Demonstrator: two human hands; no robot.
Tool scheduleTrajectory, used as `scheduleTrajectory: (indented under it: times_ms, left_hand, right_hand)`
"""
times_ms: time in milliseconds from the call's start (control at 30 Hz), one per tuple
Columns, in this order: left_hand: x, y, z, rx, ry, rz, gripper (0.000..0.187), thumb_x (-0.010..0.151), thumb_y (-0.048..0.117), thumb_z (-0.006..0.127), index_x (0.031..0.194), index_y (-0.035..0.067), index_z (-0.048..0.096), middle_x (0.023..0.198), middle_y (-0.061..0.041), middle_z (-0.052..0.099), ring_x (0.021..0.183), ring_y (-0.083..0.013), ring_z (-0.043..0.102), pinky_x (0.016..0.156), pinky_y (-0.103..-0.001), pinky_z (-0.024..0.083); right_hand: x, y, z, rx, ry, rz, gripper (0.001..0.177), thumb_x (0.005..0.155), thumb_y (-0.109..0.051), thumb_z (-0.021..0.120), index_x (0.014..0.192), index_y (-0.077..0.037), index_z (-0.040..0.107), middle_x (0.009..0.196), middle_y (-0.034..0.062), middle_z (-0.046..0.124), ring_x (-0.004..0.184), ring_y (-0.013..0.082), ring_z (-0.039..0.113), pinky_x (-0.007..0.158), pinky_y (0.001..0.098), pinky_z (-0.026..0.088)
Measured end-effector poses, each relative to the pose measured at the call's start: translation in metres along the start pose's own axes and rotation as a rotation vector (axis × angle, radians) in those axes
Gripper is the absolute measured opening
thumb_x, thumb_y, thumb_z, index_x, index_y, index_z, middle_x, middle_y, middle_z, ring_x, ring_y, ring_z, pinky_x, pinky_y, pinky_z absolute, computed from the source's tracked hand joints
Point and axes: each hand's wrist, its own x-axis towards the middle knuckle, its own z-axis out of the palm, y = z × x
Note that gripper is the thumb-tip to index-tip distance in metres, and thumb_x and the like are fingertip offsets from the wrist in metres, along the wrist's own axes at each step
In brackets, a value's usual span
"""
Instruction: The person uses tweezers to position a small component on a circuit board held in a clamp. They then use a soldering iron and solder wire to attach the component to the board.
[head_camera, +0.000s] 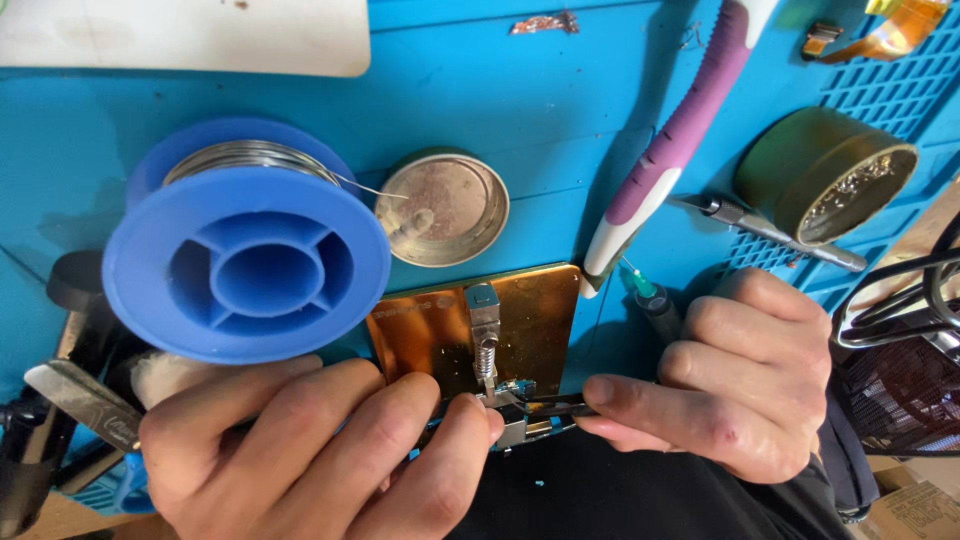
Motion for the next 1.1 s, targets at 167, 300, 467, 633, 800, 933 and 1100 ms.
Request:
scheduleTrajectory:
  times_ms: [167, 300, 467, 633, 800, 933, 1100]
  left_hand:
    - [0.0001, 0.0000, -0.0002, 0.008, 0.000, 0.008, 0.019, 0.109, 0.026, 0.071, 0.094, 0.037, 0.073, 0.086, 0.011, 0.077, 0.079, -0.0152, 0.074, 0.086, -0.040, 0.041]
    - [0.0006, -0.0011, 0.0019, 0.012, 0.022, 0.014, 0.020, 0.108, 0.023, 0.068, 0.093, 0.037, 0.071, 0.085, 0.012, 0.076, 0.078, -0.0144, 0.073, 0.084, -0.038, 0.040]
    - [0.0001, -0.0013, 0.0016, 0.008, 0.020, 0.015, 0.019, 0.109, 0.024, 0.069, 0.094, 0.037, 0.072, 0.086, 0.012, 0.077, 0.078, -0.0146, 0.073, 0.084, -0.038, 0.040]
    - [0.0010, 0.0000, 0.0000, 0.000, -0.009, -0.003, 0.020, 0.109, 0.025, 0.072, 0.093, 0.037, 0.073, 0.086, 0.012, 0.077, 0.079, -0.0150, 0.074, 0.085, -0.039, 0.041]
    - [0.0022, -0.0003, 0.0036, 0.011, 0.038, 0.009, 0.023, 0.106, 0.019, 0.067, 0.091, 0.036, 0.070, 0.085, 0.012, 0.076, 0.076, -0.0142, 0.072, 0.083, -0.037, 0.040]
    - [0.0026, -0.0005, 0.0045, 0.013, 0.049, 0.015, 0.024, 0.104, 0.017, 0.066, 0.090, 0.036, 0.069, 0.084, 0.011, 0.074, 0.075, -0.0140, 0.072, 0.082, -0.037, 0.039]
    - [0.0031, 0.0009, 0.0046, 0.014, 0.047, 0.001, 0.025, 0.104, 0.016, 0.068, 0.088, 0.036, 0.069, 0.083, 0.011, 0.074, 0.075, -0.0146, 0.071, 0.082, -0.038, 0.038]
  right_hand:
    - [0.0021, 0.0036, 0.0018, 0.013, 0.028, -0.019, 0.026, 0.111, -0.038, 0.072, 0.115, -0.012, 0.075, 0.060, -0.0080, 0.039, 0.054, 0.0164, 0.026, 0.058, 0.0425, 0.016]
    - [0.0020, 0.0027, 0.0024, 0.006, 0.032, -0.018, 0.027, 0.112, -0.038, 0.071, 0.115, -0.012, 0.075, 0.061, -0.0067, 0.040, 0.054, 0.0173, 0.027, 0.058, 0.0429, 0.017]
    - [0.0019, 0.0022, 0.0022, 0.009, 0.028, -0.014, 0.026, 0.111, -0.038, 0.072, 0.115, -0.012, 0.075, 0.060, -0.0076, 0.038, 0.054, 0.0167, 0.026, 0.058, 0.0428, 0.016]
    - [0.0023, 0.0016, 0.0020, 0.015, 0.014, -0.017, 0.025, 0.111, -0.038, 0.073, 0.116, -0.013, 0.075, 0.061, -0.0078, 0.038, 0.054, 0.0169, 0.026, 0.058, 0.0425, 0.016]
    - [0.0028, 0.0021, 0.0043, 0.002, 0.041, -0.020, 0.025, 0.111, -0.037, 0.072, 0.115, -0.013, 0.075, 0.060, -0.0076, 0.038, 0.054, 0.0169, 0.025, 0.058, 0.0425, 0.016]
    - [0.0013, 0.0016, 0.0019, 0.001, 0.023, -0.016, 0.025, 0.112, -0.038, 0.072, 0.117, -0.013, 0.075, 0.061, -0.0081, 0.038, 0.054, 0.0171, 0.026, 0.058, 0.0425, 0.017]
    - [0.0012, 0.0011, 0.0004, 0.002, -0.002, -0.010, 0.025, 0.112, -0.037, 0.073, 0.118, -0.013, 0.075, 0.062, -0.0082, 0.039, 0.055, 0.0178, 0.027, 0.058, 0.0424, 0.018]
